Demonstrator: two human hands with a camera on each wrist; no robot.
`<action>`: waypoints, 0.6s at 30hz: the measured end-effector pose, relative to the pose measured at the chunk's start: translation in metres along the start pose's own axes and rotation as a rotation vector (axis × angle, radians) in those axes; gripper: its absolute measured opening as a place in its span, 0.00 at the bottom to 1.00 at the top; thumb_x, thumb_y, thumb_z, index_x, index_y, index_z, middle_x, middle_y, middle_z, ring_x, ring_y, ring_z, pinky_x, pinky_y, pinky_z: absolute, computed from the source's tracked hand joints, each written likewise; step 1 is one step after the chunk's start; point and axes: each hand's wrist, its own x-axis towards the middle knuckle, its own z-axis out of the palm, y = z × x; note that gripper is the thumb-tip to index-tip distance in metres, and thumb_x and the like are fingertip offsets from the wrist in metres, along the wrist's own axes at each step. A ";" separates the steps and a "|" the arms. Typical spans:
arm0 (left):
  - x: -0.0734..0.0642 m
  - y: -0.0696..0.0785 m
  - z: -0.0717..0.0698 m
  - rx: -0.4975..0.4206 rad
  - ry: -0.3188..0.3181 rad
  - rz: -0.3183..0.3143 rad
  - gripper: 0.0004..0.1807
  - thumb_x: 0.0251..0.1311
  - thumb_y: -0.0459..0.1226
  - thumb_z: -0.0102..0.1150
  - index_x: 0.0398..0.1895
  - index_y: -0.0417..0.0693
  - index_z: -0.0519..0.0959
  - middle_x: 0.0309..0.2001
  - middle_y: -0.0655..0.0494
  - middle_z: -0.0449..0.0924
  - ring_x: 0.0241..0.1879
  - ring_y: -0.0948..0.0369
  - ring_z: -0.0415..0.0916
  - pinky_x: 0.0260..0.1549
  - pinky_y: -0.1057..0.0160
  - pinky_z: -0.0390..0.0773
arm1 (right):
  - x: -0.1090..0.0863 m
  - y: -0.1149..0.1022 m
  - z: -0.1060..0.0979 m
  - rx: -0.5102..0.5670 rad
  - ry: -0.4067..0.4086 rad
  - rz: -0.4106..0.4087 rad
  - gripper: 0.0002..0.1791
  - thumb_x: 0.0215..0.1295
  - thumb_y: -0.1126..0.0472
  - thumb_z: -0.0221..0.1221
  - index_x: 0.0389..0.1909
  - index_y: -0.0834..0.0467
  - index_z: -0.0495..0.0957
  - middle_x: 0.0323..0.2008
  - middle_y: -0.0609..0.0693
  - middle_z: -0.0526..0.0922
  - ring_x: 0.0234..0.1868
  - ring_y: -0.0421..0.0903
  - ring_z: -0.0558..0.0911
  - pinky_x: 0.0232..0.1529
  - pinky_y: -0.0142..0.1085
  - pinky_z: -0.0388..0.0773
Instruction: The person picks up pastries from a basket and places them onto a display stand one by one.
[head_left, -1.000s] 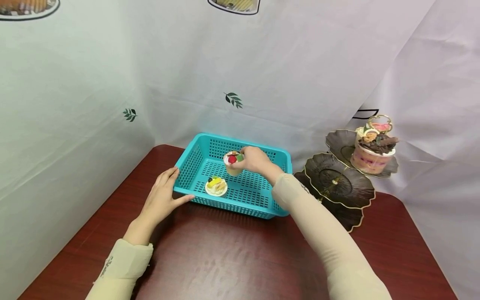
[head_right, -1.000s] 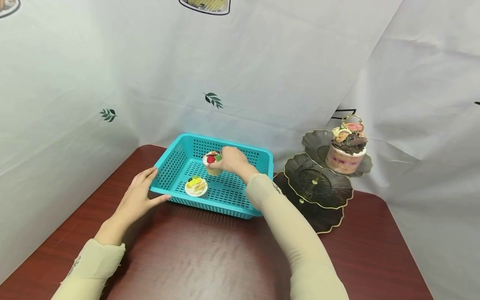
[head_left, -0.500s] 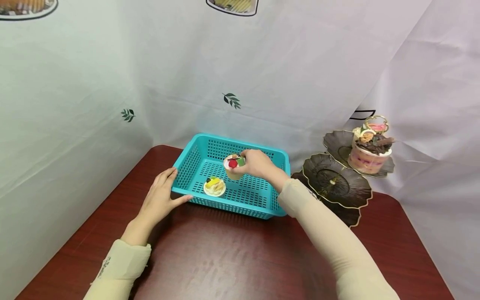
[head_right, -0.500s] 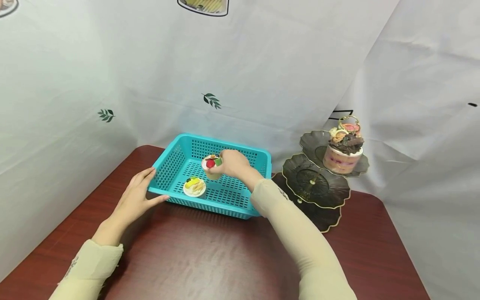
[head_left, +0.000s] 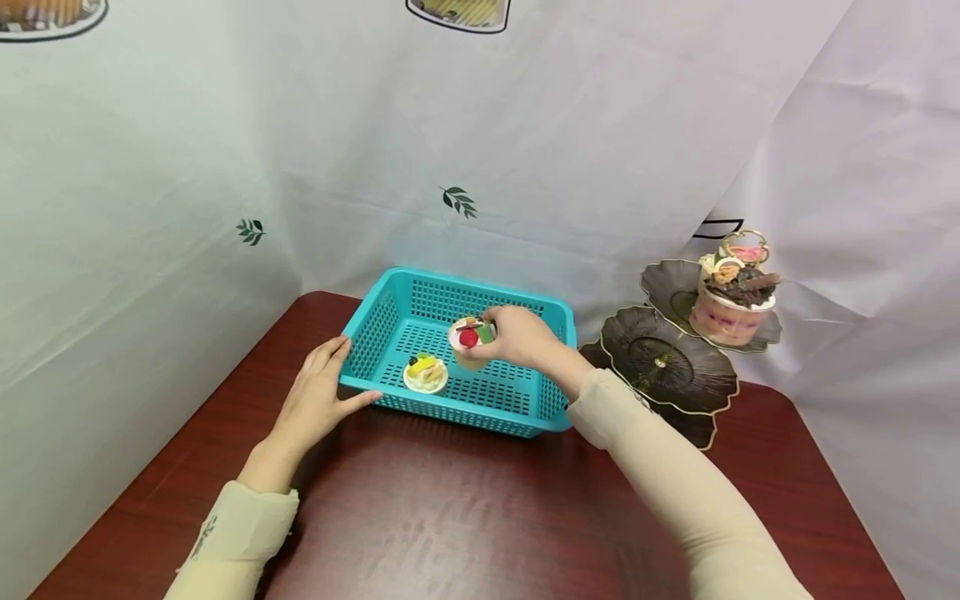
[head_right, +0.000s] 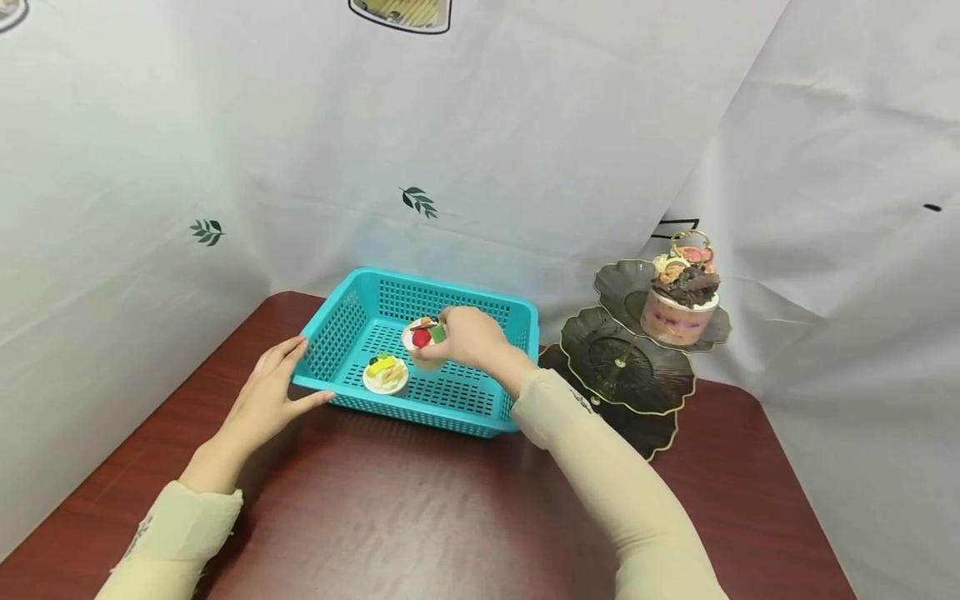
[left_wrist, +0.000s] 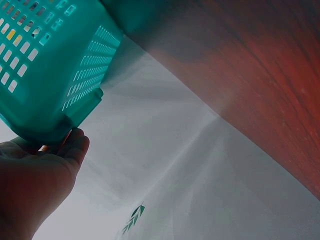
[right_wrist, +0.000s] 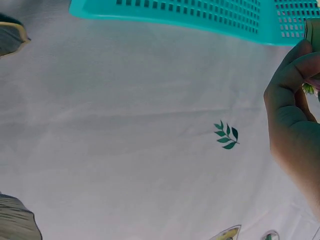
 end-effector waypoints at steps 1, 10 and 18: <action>0.000 0.000 0.000 0.001 0.003 0.001 0.53 0.49 0.53 0.70 0.69 0.29 0.59 0.70 0.36 0.58 0.68 0.40 0.54 0.62 0.36 0.63 | -0.001 0.000 0.000 -0.002 0.003 -0.003 0.34 0.56 0.40 0.64 0.57 0.60 0.76 0.40 0.51 0.84 0.35 0.44 0.78 0.32 0.32 0.74; 0.000 0.000 0.000 -0.002 0.006 0.003 0.53 0.49 0.54 0.70 0.69 0.29 0.59 0.70 0.36 0.58 0.68 0.40 0.54 0.63 0.36 0.63 | -0.014 0.007 -0.003 0.034 0.044 -0.006 0.32 0.57 0.45 0.65 0.59 0.59 0.75 0.42 0.51 0.83 0.36 0.44 0.78 0.33 0.33 0.75; 0.000 -0.001 0.001 -0.004 0.005 0.007 0.53 0.49 0.53 0.71 0.69 0.28 0.59 0.70 0.35 0.58 0.68 0.40 0.54 0.61 0.35 0.64 | -0.027 0.014 -0.007 0.026 0.063 -0.010 0.34 0.56 0.45 0.65 0.60 0.61 0.74 0.44 0.52 0.83 0.37 0.44 0.78 0.35 0.34 0.77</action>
